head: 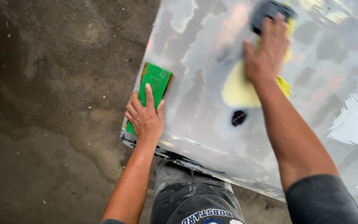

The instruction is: The person sands a large, white car door with a green sanding block, focusing on the area around the fuel cap. They periodically wipe the surface with a cloth and dip the sanding block into a green bucket of water before resuming sanding.

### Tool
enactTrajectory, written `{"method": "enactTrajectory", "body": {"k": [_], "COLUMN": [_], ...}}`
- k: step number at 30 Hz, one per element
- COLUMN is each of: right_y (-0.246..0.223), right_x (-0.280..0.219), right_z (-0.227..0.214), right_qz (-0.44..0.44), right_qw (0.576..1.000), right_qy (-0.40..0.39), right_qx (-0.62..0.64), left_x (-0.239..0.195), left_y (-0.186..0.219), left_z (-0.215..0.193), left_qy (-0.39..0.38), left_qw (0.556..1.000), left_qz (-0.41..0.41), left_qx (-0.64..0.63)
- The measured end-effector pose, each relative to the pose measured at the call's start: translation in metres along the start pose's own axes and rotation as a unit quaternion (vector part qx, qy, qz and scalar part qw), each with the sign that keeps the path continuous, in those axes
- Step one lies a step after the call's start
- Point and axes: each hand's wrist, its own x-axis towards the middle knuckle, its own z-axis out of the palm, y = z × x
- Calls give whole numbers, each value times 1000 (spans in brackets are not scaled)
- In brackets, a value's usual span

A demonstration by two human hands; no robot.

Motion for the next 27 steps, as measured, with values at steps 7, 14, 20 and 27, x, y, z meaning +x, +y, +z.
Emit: {"method": "enactTrajectory", "body": {"k": [7,14,20,27], "right_y": [-174,-93,113,180], "right_x": [-36,-168,-200,-223], "right_z": [49,20,-30,-50], "right_qz": [-234,-344,88,294], "right_qw": [965,909,995,953], "right_qy": [-115,-237,-38,68], "right_qx": [29,-3,-31,-32], "left_x": [-28,-11,62,53], "left_y": [-50,-32,32,196], "left_z": [4,-17,10,46], "left_qy": [-8,15,-5,-37], "left_qw": [995,997,996,974], "left_qz": [-103,-50,85,224], "left_qx": [-7,-56,-15,24]}}
